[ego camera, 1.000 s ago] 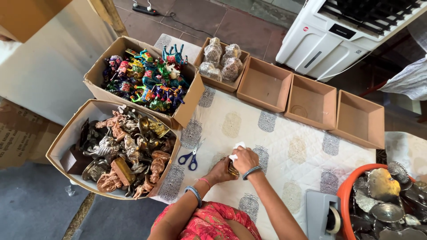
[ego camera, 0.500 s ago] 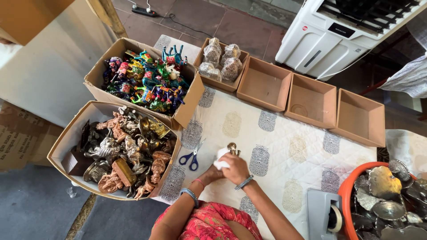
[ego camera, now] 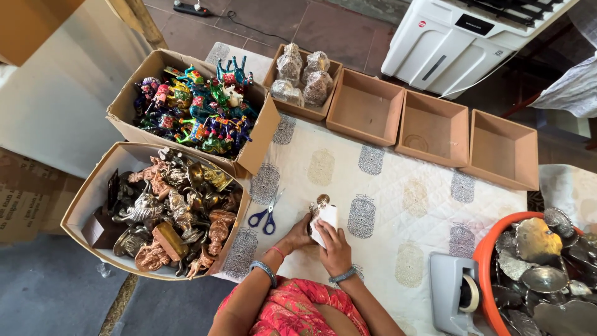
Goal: Wrapping small metallic statues in protective white sheets and placing them into cardboard boxes.
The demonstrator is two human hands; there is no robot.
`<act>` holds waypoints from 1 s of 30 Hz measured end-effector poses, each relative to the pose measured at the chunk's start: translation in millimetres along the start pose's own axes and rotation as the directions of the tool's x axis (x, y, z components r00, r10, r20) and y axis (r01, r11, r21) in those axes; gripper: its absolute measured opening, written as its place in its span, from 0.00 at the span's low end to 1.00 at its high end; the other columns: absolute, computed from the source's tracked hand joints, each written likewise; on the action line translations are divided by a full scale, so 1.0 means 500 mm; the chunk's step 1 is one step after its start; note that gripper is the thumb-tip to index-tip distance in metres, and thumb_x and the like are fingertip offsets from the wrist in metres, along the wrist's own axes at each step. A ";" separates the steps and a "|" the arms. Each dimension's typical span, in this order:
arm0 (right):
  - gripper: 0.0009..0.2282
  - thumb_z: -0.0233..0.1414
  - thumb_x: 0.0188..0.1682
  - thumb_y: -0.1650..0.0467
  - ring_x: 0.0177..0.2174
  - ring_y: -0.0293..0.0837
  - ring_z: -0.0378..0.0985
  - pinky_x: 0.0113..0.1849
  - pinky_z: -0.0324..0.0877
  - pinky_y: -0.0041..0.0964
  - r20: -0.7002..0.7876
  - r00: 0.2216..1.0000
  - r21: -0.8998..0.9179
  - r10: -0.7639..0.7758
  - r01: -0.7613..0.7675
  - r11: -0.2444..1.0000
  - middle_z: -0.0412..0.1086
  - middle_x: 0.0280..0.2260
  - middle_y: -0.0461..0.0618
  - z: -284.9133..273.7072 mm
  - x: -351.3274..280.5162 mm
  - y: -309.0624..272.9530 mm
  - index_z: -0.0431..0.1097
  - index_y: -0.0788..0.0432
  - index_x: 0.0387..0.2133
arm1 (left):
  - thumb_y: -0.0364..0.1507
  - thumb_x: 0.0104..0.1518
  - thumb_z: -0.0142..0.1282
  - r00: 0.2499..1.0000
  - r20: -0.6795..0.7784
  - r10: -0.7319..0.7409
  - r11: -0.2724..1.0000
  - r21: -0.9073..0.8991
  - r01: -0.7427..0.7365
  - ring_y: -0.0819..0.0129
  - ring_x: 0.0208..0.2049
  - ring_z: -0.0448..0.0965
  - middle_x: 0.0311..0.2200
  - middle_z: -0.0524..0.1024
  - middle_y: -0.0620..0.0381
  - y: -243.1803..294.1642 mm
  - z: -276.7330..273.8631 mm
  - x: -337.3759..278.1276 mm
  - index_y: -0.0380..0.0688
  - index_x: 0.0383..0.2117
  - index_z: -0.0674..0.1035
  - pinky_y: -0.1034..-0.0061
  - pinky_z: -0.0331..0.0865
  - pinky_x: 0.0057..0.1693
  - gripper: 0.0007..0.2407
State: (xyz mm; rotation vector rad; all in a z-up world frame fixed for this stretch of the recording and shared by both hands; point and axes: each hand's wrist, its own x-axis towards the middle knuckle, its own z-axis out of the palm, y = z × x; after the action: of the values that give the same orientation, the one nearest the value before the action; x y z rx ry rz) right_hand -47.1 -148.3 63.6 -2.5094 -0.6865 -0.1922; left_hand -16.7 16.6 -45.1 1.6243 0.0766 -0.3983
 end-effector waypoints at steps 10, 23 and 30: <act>0.15 0.60 0.43 0.71 0.44 0.44 0.81 0.47 0.75 0.38 0.158 0.858 0.015 0.488 -0.496 0.868 0.76 0.48 0.43 0.020 -0.095 0.206 0.77 0.49 0.46 | 0.35 0.33 0.78 0.997 0.062 -0.053 0.998 0.028 0.051 0.61 0.60 0.73 0.58 0.74 0.49 0.028 -0.006 -0.019 0.38 0.65 0.60 0.75 0.64 0.65 0.48; 0.16 0.51 0.48 0.74 0.43 0.47 0.81 0.45 0.74 0.39 0.089 0.924 0.531 0.371 -0.360 0.767 0.76 0.44 0.57 0.098 -0.016 0.162 0.70 0.60 0.51 | 0.32 0.32 0.76 0.989 0.067 -0.134 0.978 -0.153 0.143 0.62 0.56 0.75 0.57 0.73 0.50 0.028 -0.009 -0.021 0.42 0.67 0.58 0.68 0.71 0.60 0.49; 0.18 0.53 0.42 0.71 0.32 0.47 0.83 0.37 0.77 0.39 0.285 0.768 0.199 0.574 -0.633 0.748 0.77 0.43 0.49 0.000 -0.006 0.160 0.74 0.52 0.49 | 0.34 0.34 0.77 0.996 0.091 0.014 0.997 -0.077 -0.007 0.63 0.59 0.73 0.58 0.73 0.51 -0.022 -0.009 -0.005 0.38 0.67 0.59 0.74 0.65 0.65 0.49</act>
State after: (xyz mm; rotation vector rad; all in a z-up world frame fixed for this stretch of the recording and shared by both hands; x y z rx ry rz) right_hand -9.0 -208.1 26.6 -2.3406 0.0724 0.3885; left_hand -21.3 22.6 -54.7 1.5281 0.0144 -0.4559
